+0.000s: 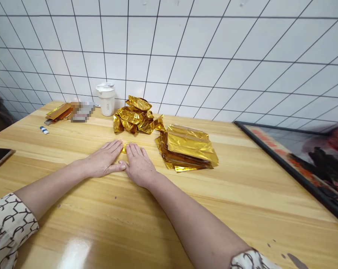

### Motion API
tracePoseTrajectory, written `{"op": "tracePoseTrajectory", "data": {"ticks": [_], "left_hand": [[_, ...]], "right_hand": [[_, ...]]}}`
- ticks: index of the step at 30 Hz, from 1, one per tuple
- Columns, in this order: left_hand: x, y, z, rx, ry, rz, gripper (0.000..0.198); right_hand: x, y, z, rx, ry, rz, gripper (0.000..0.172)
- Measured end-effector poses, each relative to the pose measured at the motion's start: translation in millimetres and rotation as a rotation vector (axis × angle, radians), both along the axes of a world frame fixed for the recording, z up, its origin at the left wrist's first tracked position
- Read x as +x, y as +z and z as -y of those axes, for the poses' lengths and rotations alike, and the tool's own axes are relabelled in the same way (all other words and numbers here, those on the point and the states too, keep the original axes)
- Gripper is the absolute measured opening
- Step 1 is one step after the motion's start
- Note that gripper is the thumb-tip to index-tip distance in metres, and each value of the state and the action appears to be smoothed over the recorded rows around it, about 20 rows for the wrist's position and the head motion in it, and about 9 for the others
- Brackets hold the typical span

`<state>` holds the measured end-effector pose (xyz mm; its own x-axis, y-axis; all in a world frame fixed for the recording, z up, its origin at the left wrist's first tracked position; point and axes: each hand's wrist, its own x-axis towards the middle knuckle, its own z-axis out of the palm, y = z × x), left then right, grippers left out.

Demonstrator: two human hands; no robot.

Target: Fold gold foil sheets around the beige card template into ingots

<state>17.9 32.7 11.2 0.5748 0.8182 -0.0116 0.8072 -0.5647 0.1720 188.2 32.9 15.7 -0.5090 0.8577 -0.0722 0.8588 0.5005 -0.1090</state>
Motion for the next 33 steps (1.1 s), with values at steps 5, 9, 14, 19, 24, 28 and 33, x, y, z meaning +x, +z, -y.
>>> {"op": "tracePoseTrajectory", "data": {"ticks": [5,9,14,19,24,28,33], "left_hand": [[1.9,-1.0,-1.6,-0.033,-0.052,0.006,0.088],[-3.2,-3.3,-1.6,-0.02,-0.053,-0.002,0.09],[-14.9,-6.3,-1.6,0.001,-0.051,-0.025,0.089],[-27.3,-9.8,-1.1,0.018,-0.045,-0.027,0.087],[-37.2,-13.7,-1.6,0.07,-0.031,-0.004,0.08],[-41.9,-14.8,-5.1,0.162,-0.019,0.027,0.065],[-43.4,-13.9,-11.1,0.267,-0.019,0.094,0.038]], "right_hand": [[-1.0,-0.6,-0.6,-0.007,-0.007,0.005,0.063],[-0.9,0.1,-0.3,-0.011,-0.002,-0.007,0.064],[2.3,0.1,0.7,-0.008,-0.002,-0.007,0.067],[10.1,-0.8,1.4,0.036,0.0,-0.007,0.068],[12.0,2.2,2.0,0.067,-0.034,0.038,0.066],[11.6,4.0,2.9,0.111,-0.074,0.074,0.062],[14.3,4.9,1.3,0.187,-0.074,0.091,0.051]]}}
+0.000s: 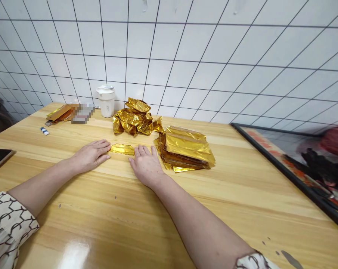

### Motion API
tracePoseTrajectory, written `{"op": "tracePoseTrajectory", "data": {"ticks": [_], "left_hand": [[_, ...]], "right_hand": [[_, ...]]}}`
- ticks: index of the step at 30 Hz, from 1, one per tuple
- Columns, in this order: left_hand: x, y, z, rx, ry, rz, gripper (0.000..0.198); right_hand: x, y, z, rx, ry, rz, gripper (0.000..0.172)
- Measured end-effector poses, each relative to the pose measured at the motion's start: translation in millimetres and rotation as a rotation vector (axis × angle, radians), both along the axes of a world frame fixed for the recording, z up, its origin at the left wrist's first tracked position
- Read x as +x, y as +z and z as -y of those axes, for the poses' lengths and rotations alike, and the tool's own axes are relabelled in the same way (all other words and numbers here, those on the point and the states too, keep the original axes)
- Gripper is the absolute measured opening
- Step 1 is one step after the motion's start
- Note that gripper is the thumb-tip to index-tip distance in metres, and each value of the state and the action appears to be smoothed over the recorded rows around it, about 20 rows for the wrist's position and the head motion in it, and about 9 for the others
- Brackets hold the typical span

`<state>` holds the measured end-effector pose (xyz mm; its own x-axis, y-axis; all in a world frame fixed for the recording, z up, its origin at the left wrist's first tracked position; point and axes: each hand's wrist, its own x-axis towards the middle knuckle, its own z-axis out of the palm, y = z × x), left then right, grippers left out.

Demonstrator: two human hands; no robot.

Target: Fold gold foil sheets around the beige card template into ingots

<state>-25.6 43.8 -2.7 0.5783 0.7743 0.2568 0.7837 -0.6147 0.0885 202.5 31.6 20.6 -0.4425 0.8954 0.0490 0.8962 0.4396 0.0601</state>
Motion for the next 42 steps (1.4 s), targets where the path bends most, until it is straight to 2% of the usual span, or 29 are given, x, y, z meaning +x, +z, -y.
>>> {"op": "tracePoseTrajectory", "data": {"ticks": [3,8,15,19,26,30,34,37,42], "left_hand": [[1.7,0.1,-0.9,0.024,-0.015,0.065,0.026],[4.6,-3.1,0.6,0.055,0.015,0.169,0.019],[4.9,-6.4,0.8,0.075,0.019,0.25,0.011],[6.0,-2.3,3.3,0.06,0.029,0.247,0.011],[5.7,-1.8,5.0,0.051,0.023,0.251,0.017],[5.1,-3.6,4.3,0.055,0.02,0.253,0.02],[5.3,-3.0,5.0,0.061,0.011,0.255,0.019],[5.2,-2.6,5.4,0.081,-0.011,0.281,0.02],[5.5,-3.8,2.4,0.022,0.045,0.46,0.017]], "right_hand": [[2.4,0.3,-3.1,0.041,0.006,-0.034,0.042],[4.8,-0.4,-6.9,0.059,-0.036,-0.164,0.025],[5.9,-4.8,-6.8,0.096,-0.02,-0.257,0.014],[6.4,-5.8,-8.4,0.078,-0.031,-0.364,0.015],[10.6,-8.9,-12.9,-0.084,-0.083,-0.677,0.033],[12.5,-10.4,-13.3,-0.077,-0.037,-0.779,0.039],[10.8,-10.8,-11.8,-0.086,0.026,-0.81,0.033],[8.9,-12.0,-11.2,-0.075,0.018,-0.84,0.027],[8.3,-12.6,-11.7,-0.055,-0.025,-0.973,0.028]]}}
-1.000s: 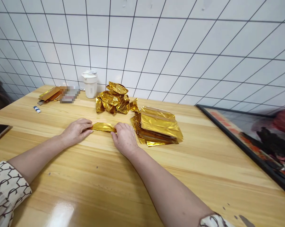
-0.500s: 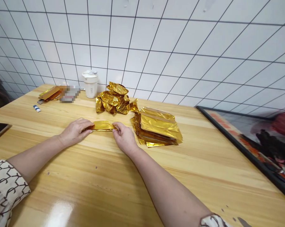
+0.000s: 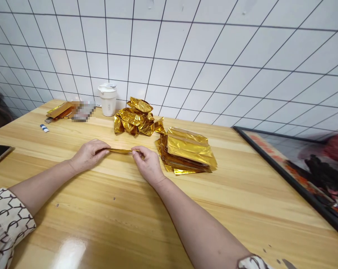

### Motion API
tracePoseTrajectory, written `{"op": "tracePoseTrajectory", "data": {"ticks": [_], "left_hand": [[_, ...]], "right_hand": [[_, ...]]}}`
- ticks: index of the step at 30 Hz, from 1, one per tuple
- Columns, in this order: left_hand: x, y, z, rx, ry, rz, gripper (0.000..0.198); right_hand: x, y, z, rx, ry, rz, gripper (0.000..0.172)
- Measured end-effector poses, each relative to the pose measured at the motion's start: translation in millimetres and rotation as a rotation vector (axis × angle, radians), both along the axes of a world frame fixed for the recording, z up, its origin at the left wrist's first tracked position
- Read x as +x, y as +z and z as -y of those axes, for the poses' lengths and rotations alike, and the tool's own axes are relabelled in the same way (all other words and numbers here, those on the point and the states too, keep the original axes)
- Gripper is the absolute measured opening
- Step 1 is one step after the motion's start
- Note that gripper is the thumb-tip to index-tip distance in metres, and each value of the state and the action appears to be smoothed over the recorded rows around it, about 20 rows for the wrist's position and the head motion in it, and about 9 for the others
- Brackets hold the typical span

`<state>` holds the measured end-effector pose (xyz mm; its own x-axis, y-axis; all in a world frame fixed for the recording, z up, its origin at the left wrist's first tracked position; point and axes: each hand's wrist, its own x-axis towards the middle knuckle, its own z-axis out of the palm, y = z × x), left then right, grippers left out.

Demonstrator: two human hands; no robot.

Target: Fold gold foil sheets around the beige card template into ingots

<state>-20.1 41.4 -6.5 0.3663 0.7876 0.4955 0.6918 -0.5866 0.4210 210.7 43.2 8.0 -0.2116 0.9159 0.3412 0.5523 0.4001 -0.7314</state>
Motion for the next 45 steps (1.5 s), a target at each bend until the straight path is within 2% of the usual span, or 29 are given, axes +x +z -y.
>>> {"op": "tracePoseTrajectory", "data": {"ticks": [4,7,11,14,17,20,22,24,27,30,32,35,40,45], "left_hand": [[1.6,-3.6,-5.5,-0.172,0.071,0.259,0.018],[2.5,-5.7,-8.7,-0.231,0.13,0.328,0.02],[5.6,-3.8,-7.1,-0.029,0.25,0.124,0.031],[12.1,-0.9,-2.3,0.064,0.161,-0.096,0.046],[19.3,0.8,1.7,-0.032,-0.004,-0.281,0.053],[22.9,1.6,2.7,-0.155,-0.09,-0.39,0.056],[23.3,1.9,2.4,-0.183,-0.096,-0.412,0.058],[23.2,2.0,2.2,-0.175,-0.097,-0.412,0.059],[23.5,1.8,2.4,-0.158,-0.101,-0.409,0.058],[24.0,1.5,2.3,-0.152,-0.113,-0.406,0.058],[24.3,1.4,1.9,-0.143,-0.125,-0.409,0.059],[24.6,1.4,1.4,-0.129,-0.122,-0.434,0.058],[25.9,5.5,4.6,-0.118,-0.074,-0.486,0.055],[28.9,13.3,8.6,-0.125,-0.031,-0.499,0.051]], "right_hand": [[-0.7,2.3,-2.8,-0.023,-0.022,-0.054,0.027],[-2.3,3.6,-6.4,-0.077,-0.067,-0.023,0.026],[-5.2,5.3,-9.9,-0.103,-0.111,0.199,0.026],[-6.7,7.2,-11.8,-0.059,-0.112,0.386,0.026],[-5.4,8.6,-15.4,-0.012,-0.104,0.506,0.023],[-2.2,8.7,-18.7,-0.012,-0.132,0.574,0.021],[-1.3,8.3,-18.0,0.017,-0.158,0.584,0.024],[-3.6,7.5,-13.7,0.091,-0.129,0.587,0.035],[-13.1,5.0,-3.0,0.164,0.068,0.616,0.052],[-23.8,1.4,6.0,0.132,0.3,0.669,0.063],[-28.2,0.1,8.8,0.099,0.362,0.695,0.067],[-29.6,1.1,10.2,0.046,0.352,0.73,0.071],[-26.0,4.8,15.2,-0.024,0.249,0.808,0.073],[-20.8,3.1,18.6,-0.024,0.197,0.822,0.072]]}}
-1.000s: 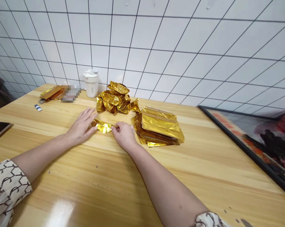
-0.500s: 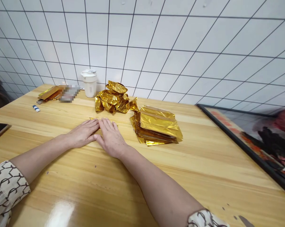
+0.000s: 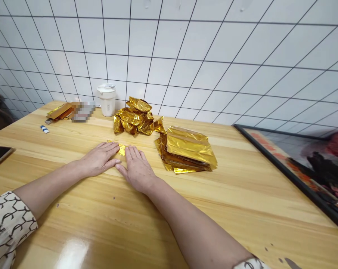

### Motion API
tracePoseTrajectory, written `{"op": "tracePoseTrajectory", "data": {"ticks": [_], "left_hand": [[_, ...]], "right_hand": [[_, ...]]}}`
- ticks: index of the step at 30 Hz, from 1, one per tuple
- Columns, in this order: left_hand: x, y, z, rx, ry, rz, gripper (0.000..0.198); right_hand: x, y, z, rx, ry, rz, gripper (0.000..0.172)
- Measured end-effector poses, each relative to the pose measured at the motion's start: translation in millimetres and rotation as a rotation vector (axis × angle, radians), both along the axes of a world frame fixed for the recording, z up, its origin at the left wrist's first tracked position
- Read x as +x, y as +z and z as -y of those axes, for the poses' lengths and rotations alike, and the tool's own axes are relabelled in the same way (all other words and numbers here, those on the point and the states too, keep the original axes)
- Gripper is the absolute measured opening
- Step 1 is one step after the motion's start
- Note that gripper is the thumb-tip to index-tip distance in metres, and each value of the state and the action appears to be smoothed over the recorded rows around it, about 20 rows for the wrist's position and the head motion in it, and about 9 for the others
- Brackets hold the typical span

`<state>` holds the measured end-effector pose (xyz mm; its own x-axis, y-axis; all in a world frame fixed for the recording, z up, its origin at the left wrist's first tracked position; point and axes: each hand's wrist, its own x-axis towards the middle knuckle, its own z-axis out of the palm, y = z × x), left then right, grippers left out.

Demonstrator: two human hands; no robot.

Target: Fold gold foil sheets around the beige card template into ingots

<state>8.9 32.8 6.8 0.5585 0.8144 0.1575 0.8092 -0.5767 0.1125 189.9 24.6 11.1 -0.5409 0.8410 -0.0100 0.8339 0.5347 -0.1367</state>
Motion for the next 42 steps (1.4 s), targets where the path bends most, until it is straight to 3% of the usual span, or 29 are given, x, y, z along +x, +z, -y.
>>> {"op": "tracePoseTrajectory", "data": {"ticks": [5,10,16,29,42], "left_hand": [[4.9,0.3,-3.7,-0.047,-0.01,0.023,0.062],[6.0,-2.6,-6.9,-0.166,-0.058,0.003,0.069],[2.8,-2.6,-6.2,-0.181,-0.069,-0.012,0.072],[-11.4,-4.8,0.7,-0.136,-0.004,-0.032,0.073],[-16.8,-4.3,1.4,0.02,0.113,-0.03,0.053]], "right_hand": [[7.0,-3.2,-4.9,0.034,0.072,-0.039,0.068],[13.3,-0.8,-10.2,-0.018,0.143,-0.05,0.075],[16.6,-2.7,-12.8,0.005,0.177,-0.075,0.075],[16.2,1.3,-8.3,0.051,0.069,0.007,0.071],[10.7,10.5,-5.3,0.166,-0.048,0.149,0.056]]}}
